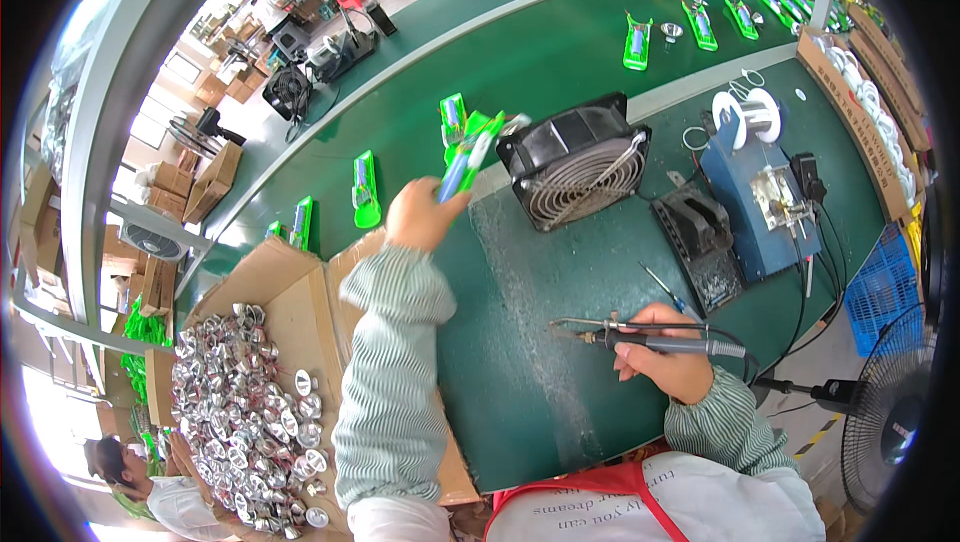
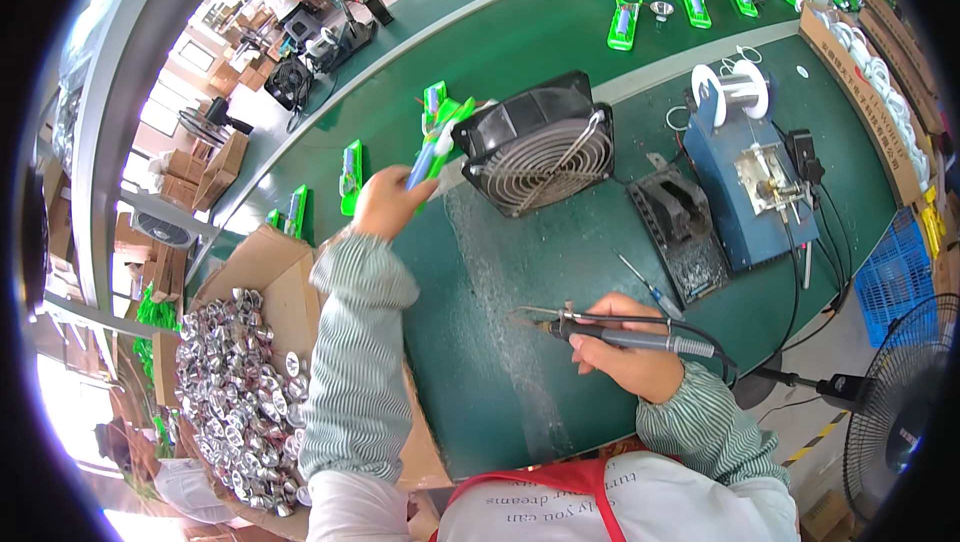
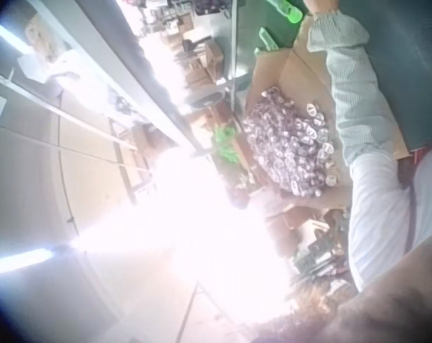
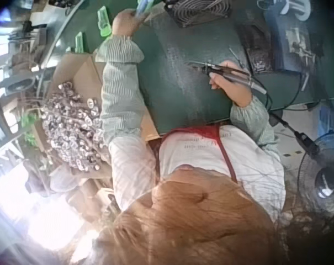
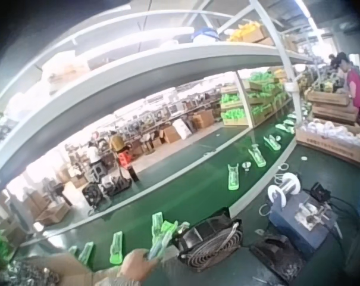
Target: The person solders wires onto circuit boards inside flashlight casings using a soldering iron and places the assembled units onto a conveyor belt.
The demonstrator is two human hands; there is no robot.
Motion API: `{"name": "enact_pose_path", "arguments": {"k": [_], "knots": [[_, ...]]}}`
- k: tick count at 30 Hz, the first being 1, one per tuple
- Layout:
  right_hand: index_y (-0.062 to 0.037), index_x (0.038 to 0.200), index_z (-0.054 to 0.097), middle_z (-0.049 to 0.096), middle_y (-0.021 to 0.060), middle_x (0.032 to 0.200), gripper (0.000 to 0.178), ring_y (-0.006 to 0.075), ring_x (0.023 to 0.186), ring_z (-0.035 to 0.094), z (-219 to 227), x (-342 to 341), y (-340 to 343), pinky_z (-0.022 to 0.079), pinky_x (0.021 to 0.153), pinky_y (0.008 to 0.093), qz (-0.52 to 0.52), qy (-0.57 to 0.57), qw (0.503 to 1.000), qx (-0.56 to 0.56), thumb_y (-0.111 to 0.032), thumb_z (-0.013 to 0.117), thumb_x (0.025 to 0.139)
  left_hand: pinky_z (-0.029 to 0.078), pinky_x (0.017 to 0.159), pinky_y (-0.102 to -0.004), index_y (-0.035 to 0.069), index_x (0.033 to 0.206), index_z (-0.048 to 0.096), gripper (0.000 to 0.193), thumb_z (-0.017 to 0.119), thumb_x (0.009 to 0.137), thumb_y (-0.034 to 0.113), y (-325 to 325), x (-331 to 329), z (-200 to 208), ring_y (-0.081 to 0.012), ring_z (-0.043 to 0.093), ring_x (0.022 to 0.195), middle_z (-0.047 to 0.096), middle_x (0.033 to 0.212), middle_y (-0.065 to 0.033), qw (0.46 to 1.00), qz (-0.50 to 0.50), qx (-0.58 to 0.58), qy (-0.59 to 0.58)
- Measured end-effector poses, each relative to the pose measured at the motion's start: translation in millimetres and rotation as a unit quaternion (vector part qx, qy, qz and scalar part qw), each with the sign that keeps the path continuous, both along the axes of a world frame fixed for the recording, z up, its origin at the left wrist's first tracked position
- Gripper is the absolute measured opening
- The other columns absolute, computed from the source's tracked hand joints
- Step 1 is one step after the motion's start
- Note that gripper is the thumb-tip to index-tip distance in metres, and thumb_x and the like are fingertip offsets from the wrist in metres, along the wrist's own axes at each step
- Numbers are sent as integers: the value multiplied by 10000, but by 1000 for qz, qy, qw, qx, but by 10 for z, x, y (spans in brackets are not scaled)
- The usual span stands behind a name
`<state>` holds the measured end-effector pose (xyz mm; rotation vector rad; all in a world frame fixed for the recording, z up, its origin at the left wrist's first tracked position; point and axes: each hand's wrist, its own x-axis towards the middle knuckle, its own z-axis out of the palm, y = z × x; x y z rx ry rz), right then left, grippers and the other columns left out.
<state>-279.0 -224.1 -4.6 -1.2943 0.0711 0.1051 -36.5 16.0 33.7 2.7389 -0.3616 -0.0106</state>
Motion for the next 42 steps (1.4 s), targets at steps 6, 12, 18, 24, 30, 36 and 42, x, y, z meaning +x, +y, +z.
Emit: {"name": "enact_pose_path", "arguments": {"k": [6, 12, 18, 24, 30, 36, 42], "knots": [[26, 848, 496, 602, 115, 704, 143, 129, 595, 600, -20, 119, -63, 504, 536, 246, -24, 45, 999, 15, 2, 616, 774, 431, 858, -363, 4, 1177, 477, 608, 633, 717, 369, -916, 931, -219, -314, 568, 979, 581, 1050, -217, 998, 26, -61, 3], [39, 850, 487, 604, 127, 716, 147, 136, 606, 603, -64, 199, -161, 507, 542, 250, -53, 65, 996, 42, 12, 609, 774, 421, 879, -383, 73, 1316, 307, 677, 627, 754, 276, -1074, 1121, -391, -354, 527, 1020, 442, 1222, -234, 996, -12, -42, -76], [44, 858, 483, 602, 131, 722, 142, 146, 605, 605, -66, 198, -101, 513, 541, 256, -36, 45, 998, 0, 19, 593, 773, 497, 762, -429, 186, 1339, 247, 693, 628, 766, 263, -660, 839, -347, -382, 567, 916, 379, 1251, -184, 989, 58, 108, -82], [36, 891, 470, 585, 143, 728, 145, 158, 593, 600, -21, 125, -26, 517, 520, 249, -59, 18, 998, -18, 35, 556, 774, 513, 702, -407, 166, 1304, 325, 657, 603, 710, 122, -321, 284, -370, -364, 564, 836, 425, 1133, -200, 984, 53, 66, -159], [15, 899, 456, 585, 131, 651, 126, 150, 513, 577, 35, -12, -45, 485, 474, 229, -85, -24, 994, -66, 29, 518, 790, 477, 741, -410, 132, 1282, 350, 639, 618, 705, 80, -67, -1255, -282, -353, 535, 839, 362, 1226, -200, 984, -5, 106, -140], [8, 892, 455, 583, 119, 636, 120, 145, 497, 564, 120, -121, 87, 471, 466, 222, -49, -45, 995, -72, 5, 522, 793, 468, 746, -359, 181, 1226, 460, 570, 637, 690, 105, 99, -2563, -366, -280, 509, 925, 400, 1237, -128, 981, -28, 154, -112], [9, 889, 455, 579, 120, 632, 111, 141, 488, 552, 133, -181, 158, 467, 457, 227, -43, -56, 994, -78, 0, 514, 795, 436, 791, -380, 171, 1168, 506, 495, 653, 696, 177, 413, -2778, -42, -277, 503, 979, 487, 1153, -112, 987, 44, 68, -136]]}}
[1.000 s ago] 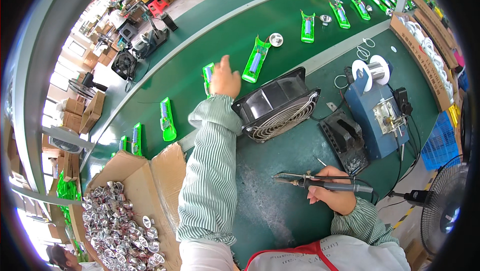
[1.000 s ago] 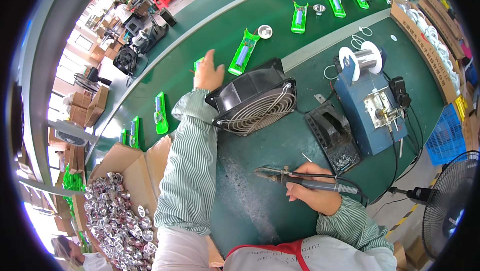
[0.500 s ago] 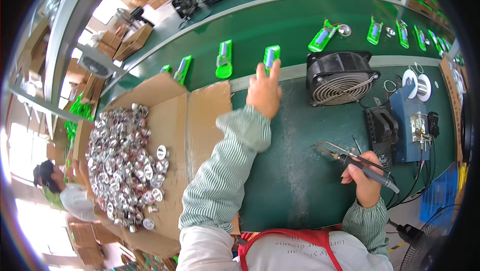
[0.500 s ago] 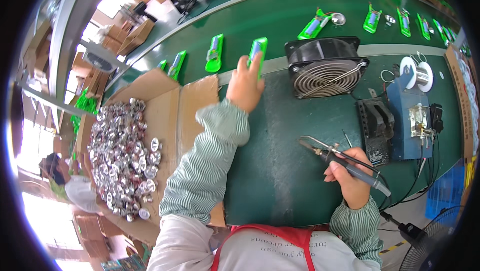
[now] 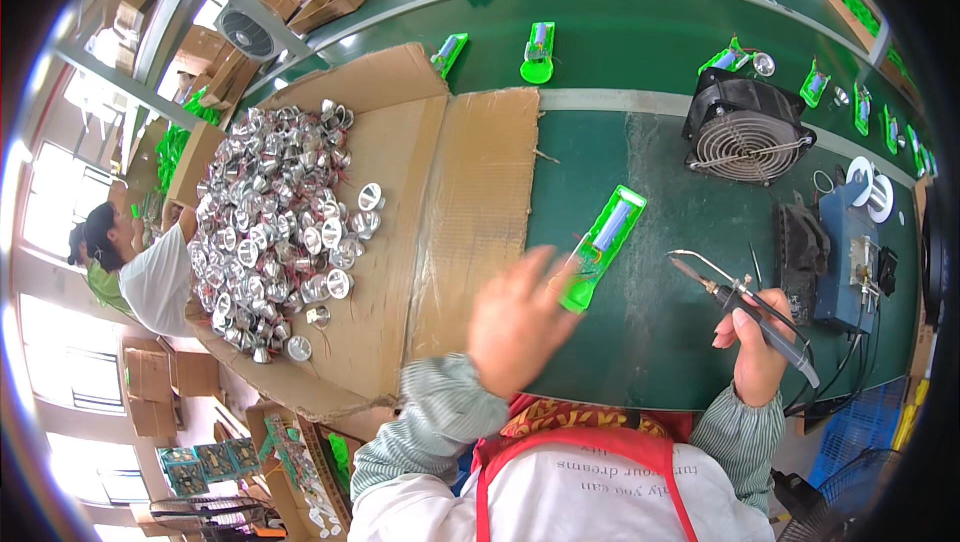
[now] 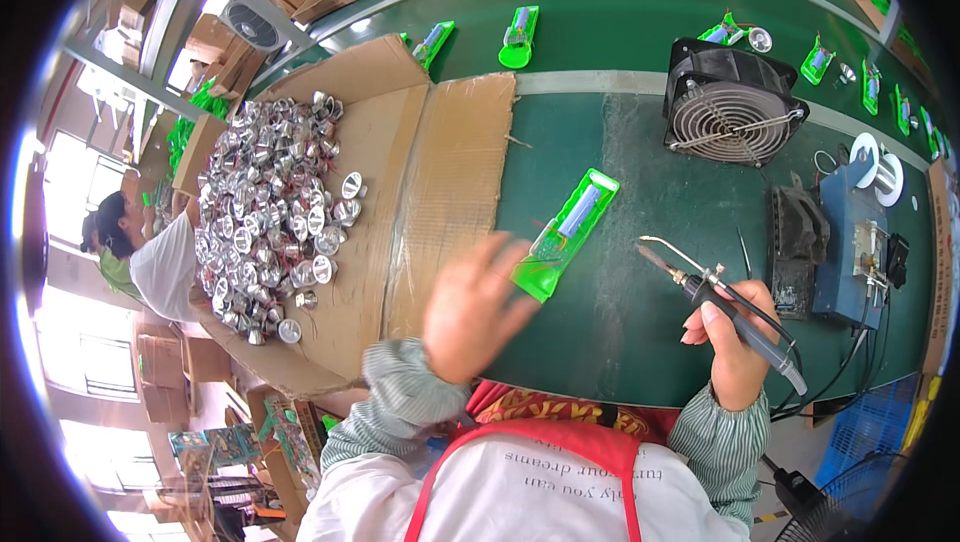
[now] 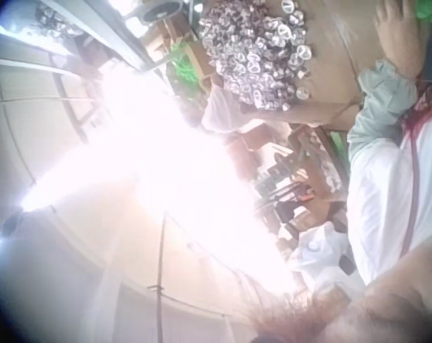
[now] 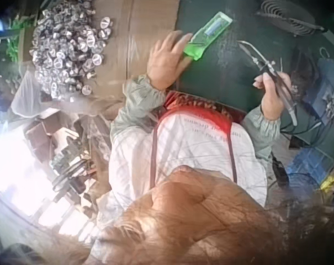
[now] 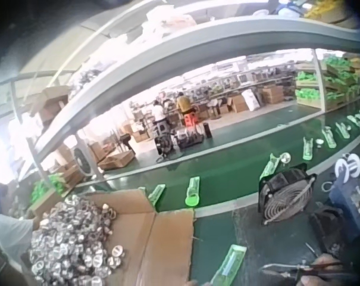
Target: The person solders wires onto circuit boards inside flashlight casings using a soldering iron and places the assembled units onto a conveyor belt.
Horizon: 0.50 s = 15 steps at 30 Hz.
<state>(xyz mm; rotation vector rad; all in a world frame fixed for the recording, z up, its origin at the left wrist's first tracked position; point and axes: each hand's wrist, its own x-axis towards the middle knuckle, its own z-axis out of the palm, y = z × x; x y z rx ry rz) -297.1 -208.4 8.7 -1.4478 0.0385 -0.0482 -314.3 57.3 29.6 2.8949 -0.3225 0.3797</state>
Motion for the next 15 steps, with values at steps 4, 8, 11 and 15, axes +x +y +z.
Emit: {"name": "enact_pose_path", "arguments": {"k": [4, 8, 11, 15], "knots": [[11, 890, 455, 579, 124, 643, 114, 148, 492, 556, 24, -40, -49, 478, 466, 233, -2, -15, 1000, 10, 2, 516, 795, 456, 722, -365, 113, 921, 578, 230, 632, 713, 198, 771, -153, 36, -265, 550, 859, 560, 915, -94, 934, 330, 125, -56], [24, 902, 454, 579, 147, 663, 133, 168, 532, 584, 26, -71, -61, 500, 486, 252, 10, 5, 999, 36, 37, 521, 789, 499, 626, -359, 107, 866, 571, 270, 641, 706, 313, 1531, -401, -168, -229, 597, 802, 578, 881, -54, 801, 551, 227, 68], [23, 905, 462, 587, 152, 682, 150, 171, 555, 597, -21, -38, -75, 504, 501, 253, 46, 10, 997, 64, 33, 547, 782, 508, 625, -369, 86, 867, 606, 282, 624, 735, 335, 1736, -586, -255, -237, 618, 809, 614, 869, -88, 784, 568, 240, 69], [31, 868, 461, 600, 139, 686, 138, 156, 565, 603, -12, -46, -176, 503, 513, 254, 62, -3, 995, 75, 15, 566, 780, 510, 630, -366, 84, 800, 631, 218, 571, 786, 294, 1935, -540, -452, -257, 636, 769, 648, 795, -99, 766, 588, 217, 145]]}}
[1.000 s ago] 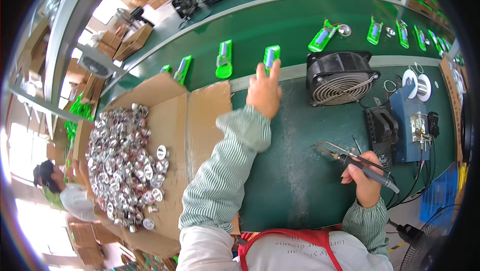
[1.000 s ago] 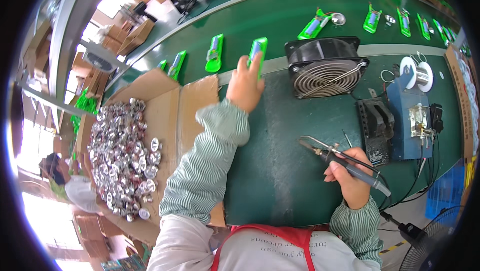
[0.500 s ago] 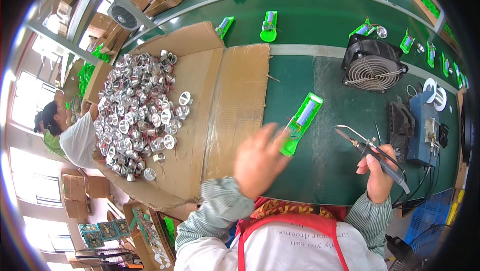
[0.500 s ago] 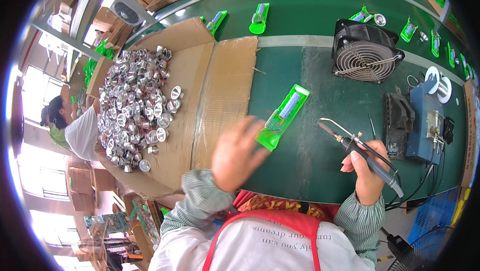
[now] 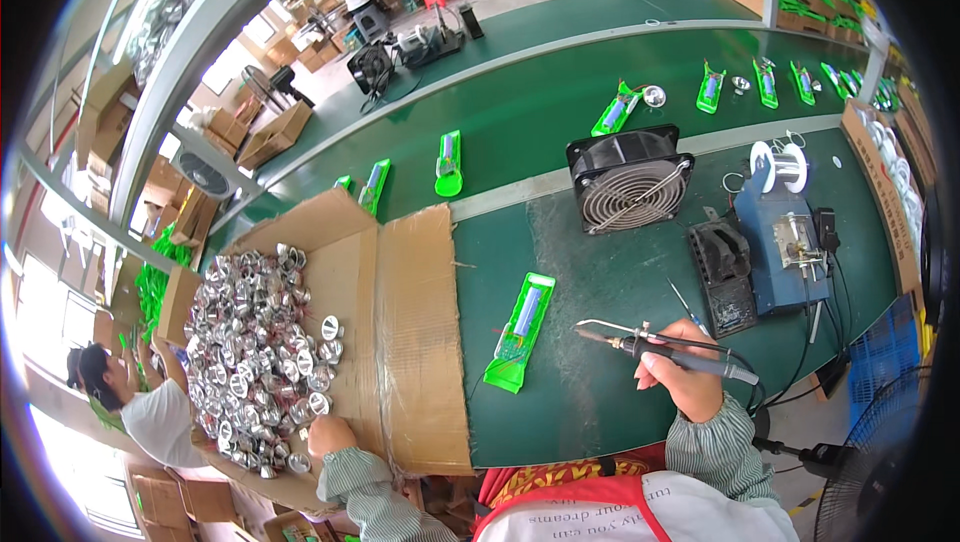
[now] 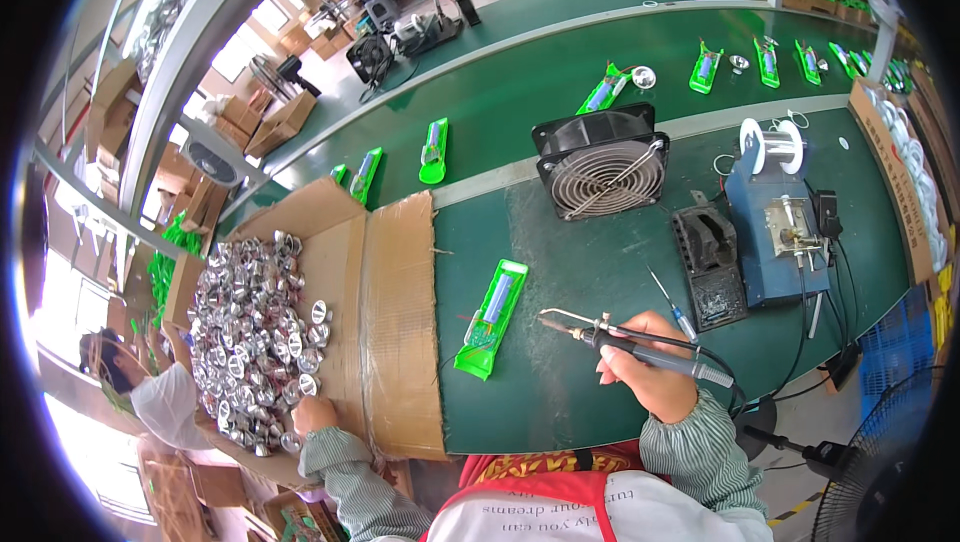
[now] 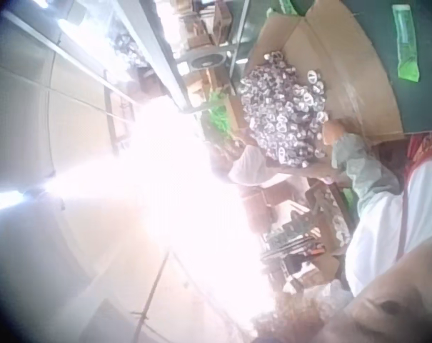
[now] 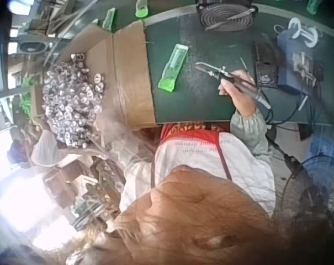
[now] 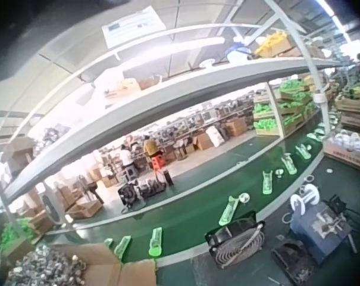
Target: The person solders wires onto circuit boards inside flashlight casings using a soldering iron and places the assembled units onto a conveyor belt.
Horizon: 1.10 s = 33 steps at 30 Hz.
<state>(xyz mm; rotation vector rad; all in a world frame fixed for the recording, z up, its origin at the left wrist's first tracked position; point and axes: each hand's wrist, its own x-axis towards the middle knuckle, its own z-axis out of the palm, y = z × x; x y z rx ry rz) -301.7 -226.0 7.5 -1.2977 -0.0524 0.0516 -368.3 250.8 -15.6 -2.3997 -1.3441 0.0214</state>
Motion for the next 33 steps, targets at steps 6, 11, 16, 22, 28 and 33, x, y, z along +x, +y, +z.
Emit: {"name": "enact_pose_path", "arguments": {"k": [6, 11, 16, 22, 28, 33], "knots": [[39, 824, 467, 606, 138, 686, 126, 144, 556, 597, -47, 4, -41, 499, 514, 252, 13, -3, 1000, 24, 25, 578, 767, 503, 621, -362, 75, 772, 624, 177, 532, 810, 221, -98, 93, 165, -297, 630, 746, 645, 762, -101, 996, -67, 27, -41], [40, 820, 471, 607, 138, 688, 121, 142, 556, 595, -19, 34, -15, 497, 514, 252, 9, 1, 1000, 19, 26, 579, 767, 436, 687, -383, 13, 741, 584, 86, 622, 723, 88, -272, 136, 463, -271, 538, 706, 564, 781, -117, 930, -296, 3, -219], [45, 824, 475, 608, 137, 691, 122, 138, 561, 595, -17, 19, 31, 501, 515, 255, 16, -3, 1000, 21, 17, 582, 772, 433, 715, -283, 9, 722, 547, 79, 617, 709, -26, -436, 325, 422, -182, 552, 761, 582, 912, -118, 824, -319, -265, -386], [45, 824, 477, 608, 135, 693, 116, 138, 569, 596, 23, -45, 47, 503, 516, 255, 20, -2, 1000, 16, 13, 581, 784, 427, 810, -289, 16, 746, 471, 110, 520, 789, -73, -654, 471, 225, -160, 534, 941, 593, 991, -179, 510, -270, -608, -544], [41, 848, 482, 609, 131, 701, 114, 136, 575, 598, 62, -2, 134, 502, 518, 249, 30, -15, 999, -1, 15, 580, 795, 481, 562, -240, -4, 773, 487, 84, 561, 808, 13, -1136, 582, 361, -125, 575, 650, 592, 720, -76, 651, -272, -577, -412], [35, 845, 484, 611, 120, 703, 115, 121, 580, 593, 139, -4, 210, 494, 529, 243, 49, -11, 998, -28, 3, 579, 788, 446, 582, -268, -16, 825, 534, 177, 664, 723, 50, -1508, 703, 171, -154, 581, 603, 604, 687, -99, 676, -388, -531, -332]]}}
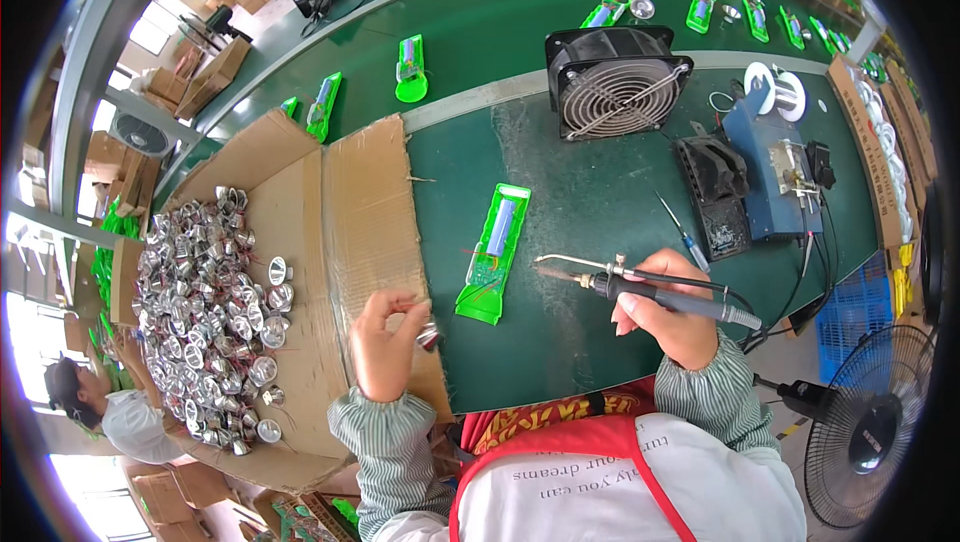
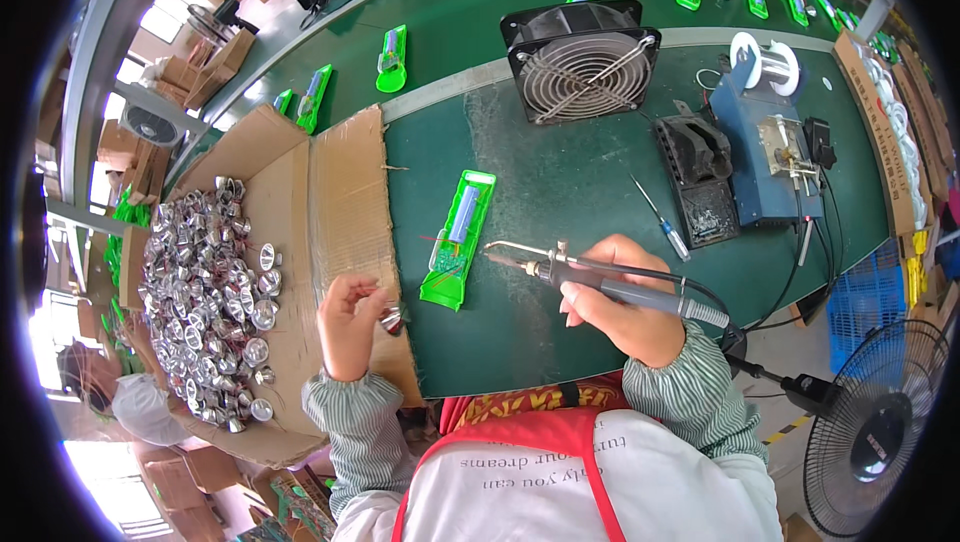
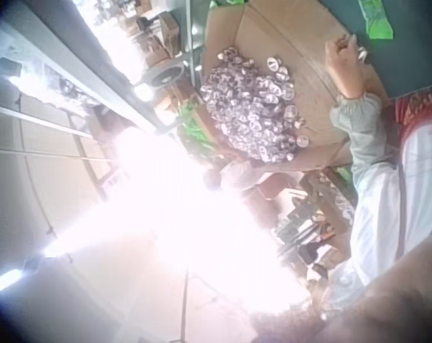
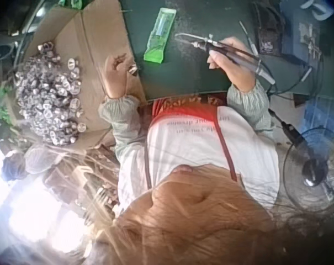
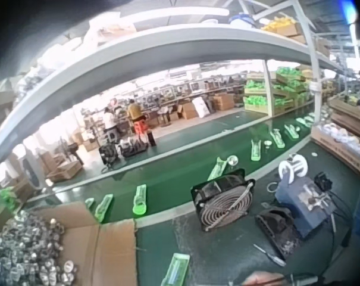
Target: The person solders wires onto circuit boards inside flashlight casings using a soldering iron and places the assembled units onto a conveyor belt.
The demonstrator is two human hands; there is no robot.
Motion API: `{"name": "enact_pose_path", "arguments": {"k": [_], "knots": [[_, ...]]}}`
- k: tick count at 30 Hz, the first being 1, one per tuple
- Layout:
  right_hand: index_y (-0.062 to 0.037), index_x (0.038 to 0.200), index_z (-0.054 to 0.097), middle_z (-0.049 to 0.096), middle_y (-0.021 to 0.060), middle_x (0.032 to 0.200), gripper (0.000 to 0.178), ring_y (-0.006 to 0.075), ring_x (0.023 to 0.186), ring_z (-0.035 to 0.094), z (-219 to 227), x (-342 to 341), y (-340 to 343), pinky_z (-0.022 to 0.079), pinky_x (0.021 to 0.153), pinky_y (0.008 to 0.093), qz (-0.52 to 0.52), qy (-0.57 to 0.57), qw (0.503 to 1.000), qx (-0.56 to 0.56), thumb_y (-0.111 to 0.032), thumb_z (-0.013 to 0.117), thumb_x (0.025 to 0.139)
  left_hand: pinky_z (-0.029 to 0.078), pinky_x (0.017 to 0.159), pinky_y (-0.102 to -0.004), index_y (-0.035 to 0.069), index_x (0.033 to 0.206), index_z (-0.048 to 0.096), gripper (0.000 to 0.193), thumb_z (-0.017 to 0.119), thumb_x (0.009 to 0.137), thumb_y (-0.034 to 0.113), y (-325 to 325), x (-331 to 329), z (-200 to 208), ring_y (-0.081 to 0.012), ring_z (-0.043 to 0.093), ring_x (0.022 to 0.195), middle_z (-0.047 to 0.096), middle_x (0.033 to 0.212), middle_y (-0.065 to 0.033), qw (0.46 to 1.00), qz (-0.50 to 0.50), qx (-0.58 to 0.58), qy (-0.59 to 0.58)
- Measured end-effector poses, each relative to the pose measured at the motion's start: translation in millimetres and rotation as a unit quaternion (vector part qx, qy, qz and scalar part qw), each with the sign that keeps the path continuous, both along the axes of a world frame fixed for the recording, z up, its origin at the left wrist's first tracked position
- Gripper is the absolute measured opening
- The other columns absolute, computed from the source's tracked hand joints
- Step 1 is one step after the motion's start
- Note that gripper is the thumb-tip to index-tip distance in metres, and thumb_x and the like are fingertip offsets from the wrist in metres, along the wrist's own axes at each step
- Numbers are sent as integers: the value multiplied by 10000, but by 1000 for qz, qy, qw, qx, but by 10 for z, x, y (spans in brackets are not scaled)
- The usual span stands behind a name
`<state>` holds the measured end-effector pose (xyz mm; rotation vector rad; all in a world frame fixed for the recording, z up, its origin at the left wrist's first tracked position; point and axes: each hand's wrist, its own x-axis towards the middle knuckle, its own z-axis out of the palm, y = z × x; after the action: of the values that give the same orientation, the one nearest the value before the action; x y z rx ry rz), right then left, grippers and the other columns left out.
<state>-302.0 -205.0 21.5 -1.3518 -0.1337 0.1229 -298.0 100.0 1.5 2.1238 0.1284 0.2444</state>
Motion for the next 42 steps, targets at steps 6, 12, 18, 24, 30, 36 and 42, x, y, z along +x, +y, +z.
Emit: {"name": "enact_pose_path", "arguments": {"k": [6, 12, 18, 24, 30, 36, 42], "knots": [[39, 847, 489, 611, 119, 705, 120, 121, 594, 597, -40, 26, 51, 496, 537, 239, 16, 7, 1000, -7, 0, 584, 783, 439, 565, -272, 12, 806, 590, 122, 668, 722, 54, -200, 62, 36, -172, 579, 593, 595, 651, -105, 999, -24, 21, 32], [37, 856, 499, 613, 114, 735, 121, 118, 607, 599, -58, 61, 139, 502, 542, 244, 45, 13, 999, -2, 5, 587, 780, 426, 573, -316, 24, 800, 609, 65, 629, 744, 48, -321, 87, 46, -231, 544, 627, 584, 684, -105, 988, -64, 136, -31], [34, 845, 506, 614, 98, 745, 109, 106, 609, 595, -134, 160, 260, 499, 540, 238, 67, 11, 998, -1, 12, 582, 770, 396, 607, -357, 33, 797, 587, 56, 603, 744, 39, -389, 110, -7, -261, 502, 659, 554, 697, -95, 972, -122, 190, -58], [30, 850, 479, 602, 120, 719, 113, 137, 601, 601, -165, 239, 336, 497, 531, 252, 81, 59, 995, -21, 12, 569, 783, 374, 603, -360, 33, 776, 554, 70, 604, 728, 39, -411, 112, -37, -262, 482, 653, 515, 660, -85, 972, -135, 190, -37], [23, 845, 508, 602, 77, 735, 139, 93, 607, 589, -219, 261, 362, 492, 532, 226, 77, 79, 994, -6, -29, 602, 758, 376, 598, -361, 30, 764, 556, 61, 606, 732, 42, -417, 113, 4, -265, 484, 652, 520, 659, -90, 972, -145, 182, -26], [15, 850, 510, 604, 76, 743, 142, 99, 609, 593, -251, 273, 372, 495, 529, 229, 88, 80, 993, 5, -37, 608, 761, 384, 598, -363, 27, 765, 557, 62, 607, 729, 38, -414, 108, 4, -266, 489, 654, 525, 664, -91, 974, -145, 174, -8], [15, 847, 512, 604, 74, 746, 136, 100, 622, 596, -267, 289, 367, 498, 529, 233, 98, 83, 992, -5, -30, 604, 757, 386, 599, -362, 30, 764, 556, 77, 614, 714, 38, -392, 121, -1, -264, 495, 658, 531, 672, -87, 971, -160, 175, -9]]}}
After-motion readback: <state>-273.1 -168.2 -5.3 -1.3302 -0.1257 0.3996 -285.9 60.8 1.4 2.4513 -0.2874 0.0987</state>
